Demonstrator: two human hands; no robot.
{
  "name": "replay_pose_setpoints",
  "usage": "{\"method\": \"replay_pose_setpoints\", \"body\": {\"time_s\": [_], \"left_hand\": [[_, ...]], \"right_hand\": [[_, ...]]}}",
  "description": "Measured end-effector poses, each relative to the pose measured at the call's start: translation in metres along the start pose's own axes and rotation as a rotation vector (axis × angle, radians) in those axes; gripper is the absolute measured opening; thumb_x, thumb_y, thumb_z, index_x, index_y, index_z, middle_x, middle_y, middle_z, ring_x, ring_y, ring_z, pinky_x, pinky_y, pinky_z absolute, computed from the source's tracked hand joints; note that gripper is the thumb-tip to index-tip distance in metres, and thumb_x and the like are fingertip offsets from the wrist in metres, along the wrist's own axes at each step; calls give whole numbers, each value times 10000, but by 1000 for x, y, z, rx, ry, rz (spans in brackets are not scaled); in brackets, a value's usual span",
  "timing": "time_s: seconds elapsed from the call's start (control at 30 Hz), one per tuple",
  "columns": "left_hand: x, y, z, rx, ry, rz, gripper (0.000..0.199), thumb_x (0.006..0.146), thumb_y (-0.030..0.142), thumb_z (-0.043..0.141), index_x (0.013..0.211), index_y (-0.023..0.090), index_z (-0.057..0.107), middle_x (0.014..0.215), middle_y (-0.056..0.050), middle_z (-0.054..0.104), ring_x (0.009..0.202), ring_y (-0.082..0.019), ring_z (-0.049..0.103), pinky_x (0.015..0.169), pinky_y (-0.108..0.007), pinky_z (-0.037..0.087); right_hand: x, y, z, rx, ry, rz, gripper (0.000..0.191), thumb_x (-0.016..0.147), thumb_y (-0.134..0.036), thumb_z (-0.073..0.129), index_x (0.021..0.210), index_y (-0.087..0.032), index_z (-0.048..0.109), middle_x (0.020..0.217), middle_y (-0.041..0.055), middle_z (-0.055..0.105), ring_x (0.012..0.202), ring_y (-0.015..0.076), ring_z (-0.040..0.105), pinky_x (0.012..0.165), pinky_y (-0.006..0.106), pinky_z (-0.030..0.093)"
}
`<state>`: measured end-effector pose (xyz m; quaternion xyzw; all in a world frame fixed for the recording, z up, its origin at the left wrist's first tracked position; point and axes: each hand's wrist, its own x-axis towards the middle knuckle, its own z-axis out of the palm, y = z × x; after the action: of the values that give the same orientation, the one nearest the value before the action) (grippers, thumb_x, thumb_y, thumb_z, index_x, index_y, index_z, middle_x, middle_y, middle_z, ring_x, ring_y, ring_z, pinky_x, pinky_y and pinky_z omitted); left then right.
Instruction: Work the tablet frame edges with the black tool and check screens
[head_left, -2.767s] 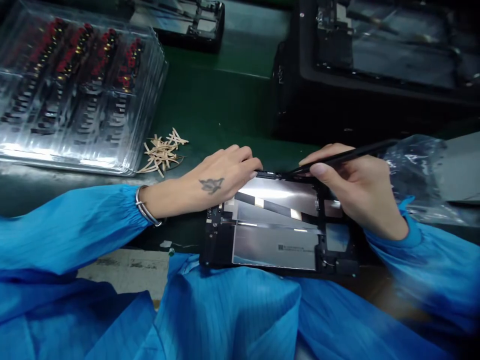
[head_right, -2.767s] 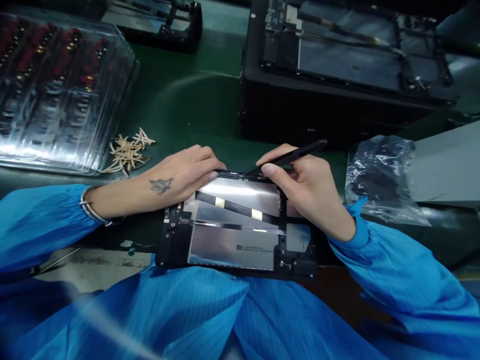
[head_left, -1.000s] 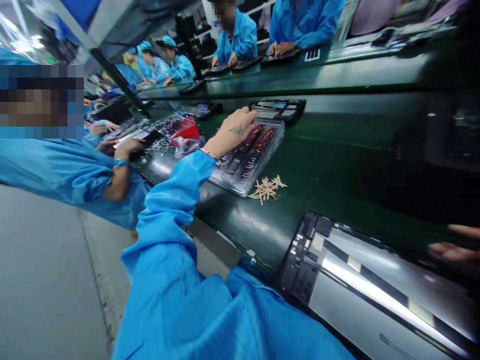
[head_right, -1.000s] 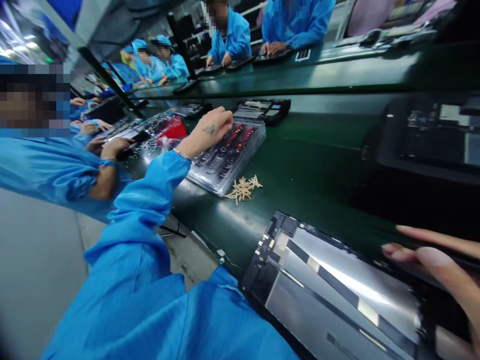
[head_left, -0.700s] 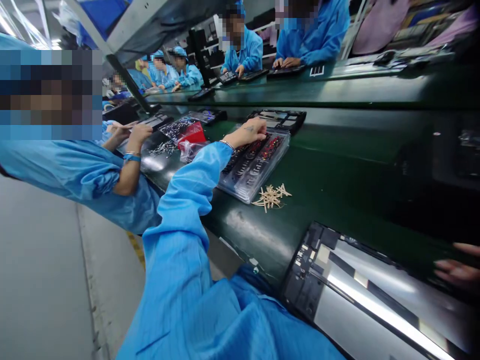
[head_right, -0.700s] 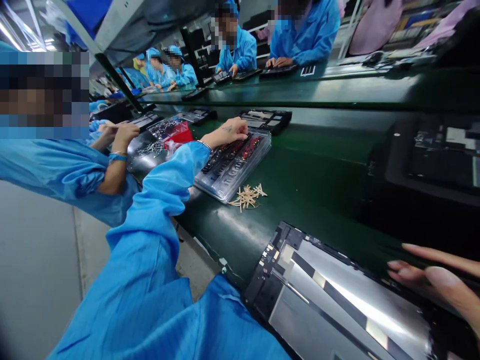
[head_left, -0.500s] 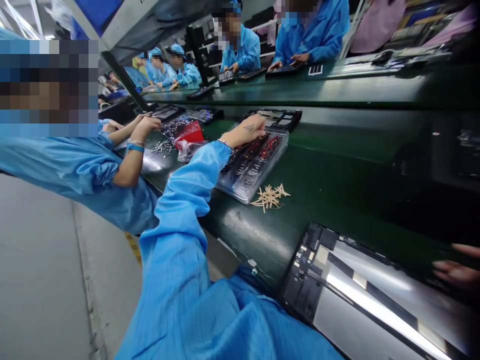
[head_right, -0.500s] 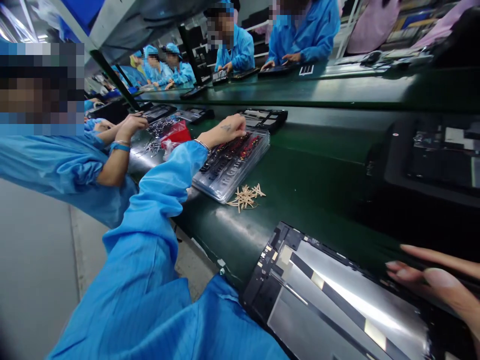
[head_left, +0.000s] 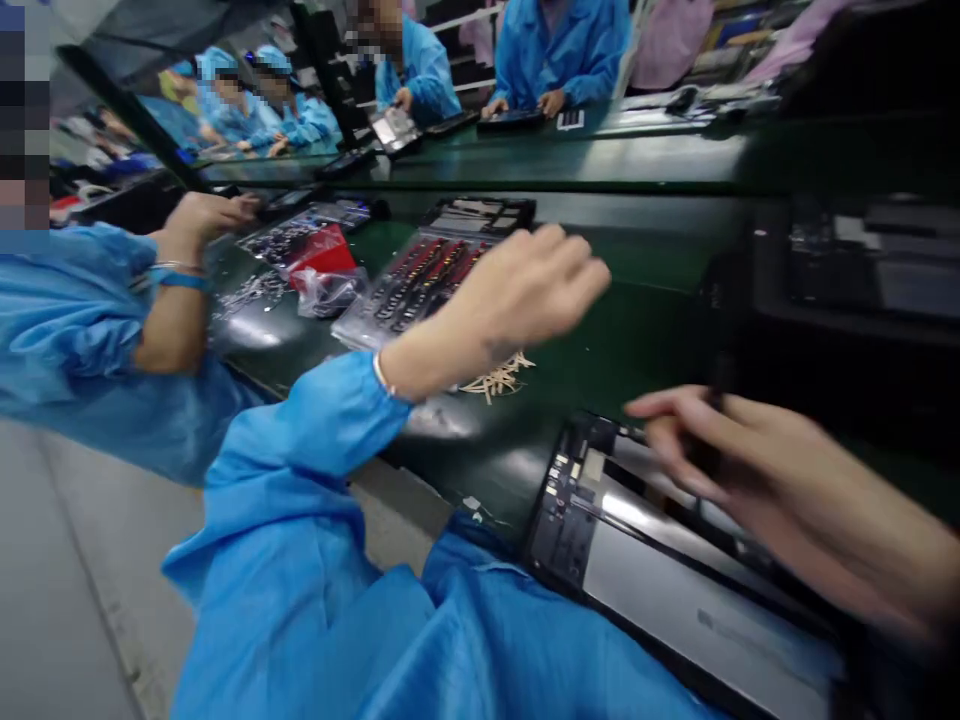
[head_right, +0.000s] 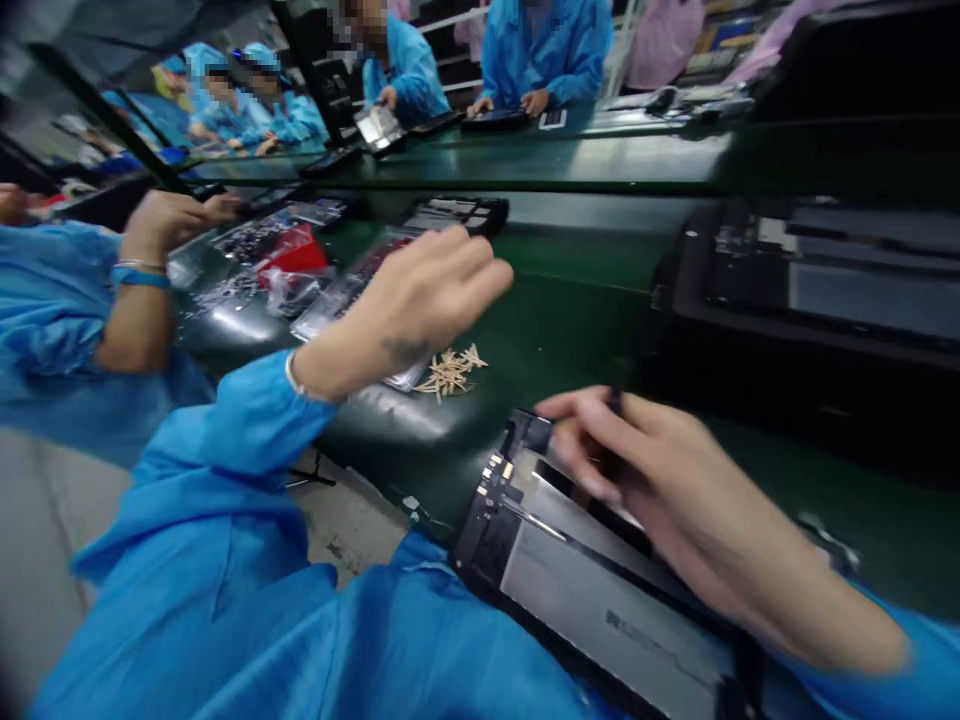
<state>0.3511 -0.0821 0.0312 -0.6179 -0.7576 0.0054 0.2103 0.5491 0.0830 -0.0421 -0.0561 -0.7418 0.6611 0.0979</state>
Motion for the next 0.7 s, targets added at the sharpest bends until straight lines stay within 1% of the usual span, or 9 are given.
{"method": "replay_pose_setpoints", "body": {"time_s": [0.03,0.07,0.13,0.17,0.23,0.4,0.5,0.6,0.7], "left_hand": [[-6,20,-1,1,48,150,467,1092,133,237,1159,142,699,1092,-124,702,1081,-278,673,881,-455,547],[-13,36,1,6,132,323,450,1106,159,261,1160,157,708,1094,-111,714,1060,-255,683,857,-426,563],[-23,55,11,51,344,633,352,1103,188,383,1164,163,729,1113,-92,735,1034,-217,697,872,-374,587],[-26,59,16,78,437,727,301,1088,189,451,1163,151,740,1117,-91,741,1024,-208,703,895,-354,594],[-27,61,26,104,538,797,241,1056,185,542,1148,122,755,1097,-97,750,994,-201,715,925,-332,599],[-21,60,35,-48,550,790,188,1052,201,565,1109,162,740,1076,-76,753,999,-182,713,868,-313,590],[-21,60,38,-65,494,548,212,1085,295,517,1062,185,696,981,-64,733,898,-183,678,739,-330,542],[-20,59,38,-5,363,278,260,1104,318,460,989,179,648,907,-64,692,798,-188,606,695,-344,473],[-19,59,33,13,290,255,255,1105,256,432,961,168,623,872,-59,652,795,-197,573,705,-344,444]], "right_hand": [[6,-1,8,182,-47,163,350,954,-520,653,828,-203,733,627,34,546,517,144,483,471,303,475],[11,-2,15,322,-43,216,385,917,-524,707,719,-196,671,625,18,523,532,121,454,486,275,461],[16,-2,22,496,12,310,395,830,-495,817,682,-185,622,649,-8,499,563,96,432,490,231,421],[16,-1,23,526,57,331,378,790,-480,857,708,-179,643,665,-13,507,572,89,434,483,214,399],[13,0,21,512,135,357,344,745,-460,897,810,-174,717,694,-11,544,584,87,455,480,203,380],[6,3,13,315,212,218,286,756,-435,884,817,-194,743,697,-8,590,593,98,497,492,213,397],[6,2,11,81,276,62,247,778,-420,856,801,-196,754,655,-11,616,556,105,512,481,227,397],[4,-1,10,-201,300,-100,161,871,-367,765,836,-210,768,658,-6,655,546,121,538,496,256,404],[1,-1,8,-441,296,-255,125,939,-287,671,866,-222,749,749,5,701,626,144,584,567,288,434]]}}
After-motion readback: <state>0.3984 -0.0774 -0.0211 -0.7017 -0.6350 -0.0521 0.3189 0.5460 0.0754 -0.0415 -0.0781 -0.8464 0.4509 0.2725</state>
